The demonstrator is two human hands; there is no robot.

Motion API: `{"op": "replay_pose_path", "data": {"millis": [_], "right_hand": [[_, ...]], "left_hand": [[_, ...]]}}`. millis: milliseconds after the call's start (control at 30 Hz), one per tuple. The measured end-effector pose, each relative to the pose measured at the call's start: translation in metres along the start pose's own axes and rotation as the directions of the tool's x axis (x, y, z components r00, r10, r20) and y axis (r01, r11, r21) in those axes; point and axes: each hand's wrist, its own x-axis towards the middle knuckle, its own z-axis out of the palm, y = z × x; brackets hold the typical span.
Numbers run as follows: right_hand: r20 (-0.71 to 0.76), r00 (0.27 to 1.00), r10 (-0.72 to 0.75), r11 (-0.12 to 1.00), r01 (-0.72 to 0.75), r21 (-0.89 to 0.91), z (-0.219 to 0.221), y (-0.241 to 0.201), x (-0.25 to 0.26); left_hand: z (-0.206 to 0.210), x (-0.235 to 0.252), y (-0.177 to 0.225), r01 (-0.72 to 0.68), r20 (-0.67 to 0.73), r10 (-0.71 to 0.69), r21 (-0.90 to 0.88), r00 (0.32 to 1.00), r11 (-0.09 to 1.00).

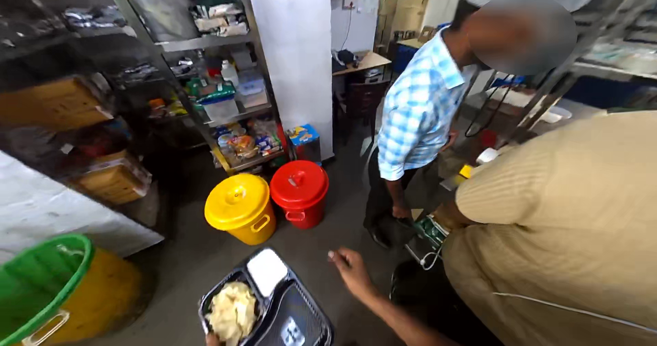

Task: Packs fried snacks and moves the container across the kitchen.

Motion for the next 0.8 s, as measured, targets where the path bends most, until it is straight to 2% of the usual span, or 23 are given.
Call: {"op": "replay_pose_path", "data": {"millis": [167, 267, 367, 433, 567, 700, 800], "right_hand": [[-0.112, 0.991, -0.071, 0.997, 0.069, -0.024, 0.002, -0.028, 0.114], [-0.182, 0.983, -0.004, 0.993, -0.017, -0.117, -0.001, -0.002, 0.161], [-0.257, 0.953, 0.163, 0.973, -0.197, -0.116, -0.005, 0.032, 0.177], [-0.330, 0.911, 0.246, 0.959, -0.279, -0.056, -0.006, 0.054, 0.172], [-0.408, 0.839, 0.360, 0.904, -0.422, -0.071, -0.009, 0.072, 0.159], [-0.406, 0.788, 0.463, 0.845, -0.530, -0.066, -0.019, 0.086, 0.178], [-0.324, 0.799, 0.507, 0.829, -0.555, -0.071, -0.036, 0.098, 0.220]], "left_hand": [[0.017, 0.125, 0.004, 0.089, 0.081, -0.082, -0.084, 0.993, 0.993], [0.032, 0.210, 0.000, 0.144, 0.176, -0.129, -0.076, 0.976, 0.987], [0.065, 0.299, 0.005, 0.235, 0.272, -0.205, -0.082, 0.940, 0.969], [0.096, 0.354, 0.008, 0.253, 0.323, -0.226, -0.045, 0.919, 0.966], [0.164, 0.454, -0.001, 0.276, 0.418, -0.270, 0.047, 0.868, 0.960], [0.249, 0.528, -0.037, 0.331, 0.454, -0.308, 0.029, 0.836, 0.943], [0.318, 0.570, -0.074, 0.349, 0.473, -0.308, 0.001, 0.826, 0.937]]}}
